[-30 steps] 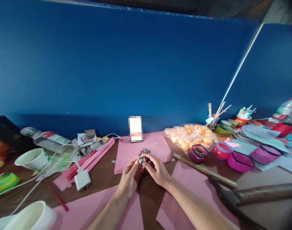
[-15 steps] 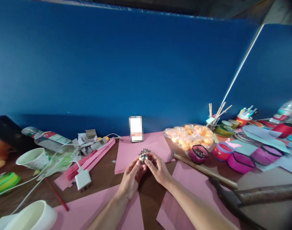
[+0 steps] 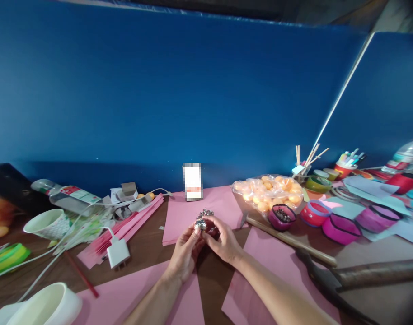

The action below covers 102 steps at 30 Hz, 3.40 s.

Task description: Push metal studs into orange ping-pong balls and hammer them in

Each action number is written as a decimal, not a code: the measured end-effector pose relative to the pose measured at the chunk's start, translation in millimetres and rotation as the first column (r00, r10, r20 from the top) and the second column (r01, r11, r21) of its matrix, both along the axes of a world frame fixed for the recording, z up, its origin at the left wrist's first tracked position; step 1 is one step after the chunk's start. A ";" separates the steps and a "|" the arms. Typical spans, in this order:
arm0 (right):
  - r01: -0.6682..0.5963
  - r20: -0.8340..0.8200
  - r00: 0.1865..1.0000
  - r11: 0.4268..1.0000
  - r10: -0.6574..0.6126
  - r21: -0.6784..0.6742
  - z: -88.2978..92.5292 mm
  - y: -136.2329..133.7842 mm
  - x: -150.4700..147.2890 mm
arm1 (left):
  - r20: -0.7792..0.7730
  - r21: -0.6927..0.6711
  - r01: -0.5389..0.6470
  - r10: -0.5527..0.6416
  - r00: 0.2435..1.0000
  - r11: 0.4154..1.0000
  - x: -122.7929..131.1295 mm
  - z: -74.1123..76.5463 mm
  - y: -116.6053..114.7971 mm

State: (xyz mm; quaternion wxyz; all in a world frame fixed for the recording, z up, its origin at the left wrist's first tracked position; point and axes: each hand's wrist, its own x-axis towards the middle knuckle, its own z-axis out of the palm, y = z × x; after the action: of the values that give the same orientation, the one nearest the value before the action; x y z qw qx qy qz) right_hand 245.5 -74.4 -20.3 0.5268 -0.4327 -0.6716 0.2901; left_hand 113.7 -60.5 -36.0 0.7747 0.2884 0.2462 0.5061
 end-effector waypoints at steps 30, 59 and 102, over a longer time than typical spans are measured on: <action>0.428 0.803 0.493 0.897 -0.336 0.112 -21.2 24.6 24.9 | -0.004 -0.135 -0.118 0.118 0.993 0.984 -1.1 10.4 -0.3; 0.253 0.094 0.963 0.967 -0.251 -0.011 -6.3 13.4 19.5 | 0.018 -0.126 -0.054 0.056 0.998 0.991 -3.4 10.2 2.1; -0.152 -0.215 0.972 0.958 0.100 -0.242 1.5 6.0 9.2 | 0.031 -0.071 -0.037 0.039 0.999 0.997 -3.6 4.8 5.0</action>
State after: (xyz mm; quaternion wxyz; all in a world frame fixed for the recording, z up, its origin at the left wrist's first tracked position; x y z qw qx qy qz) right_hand 254.8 -68.3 -18.8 0.5116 -0.4217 -0.5984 0.4498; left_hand 110.1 -55.5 -31.2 0.7785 0.2480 0.2566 0.5164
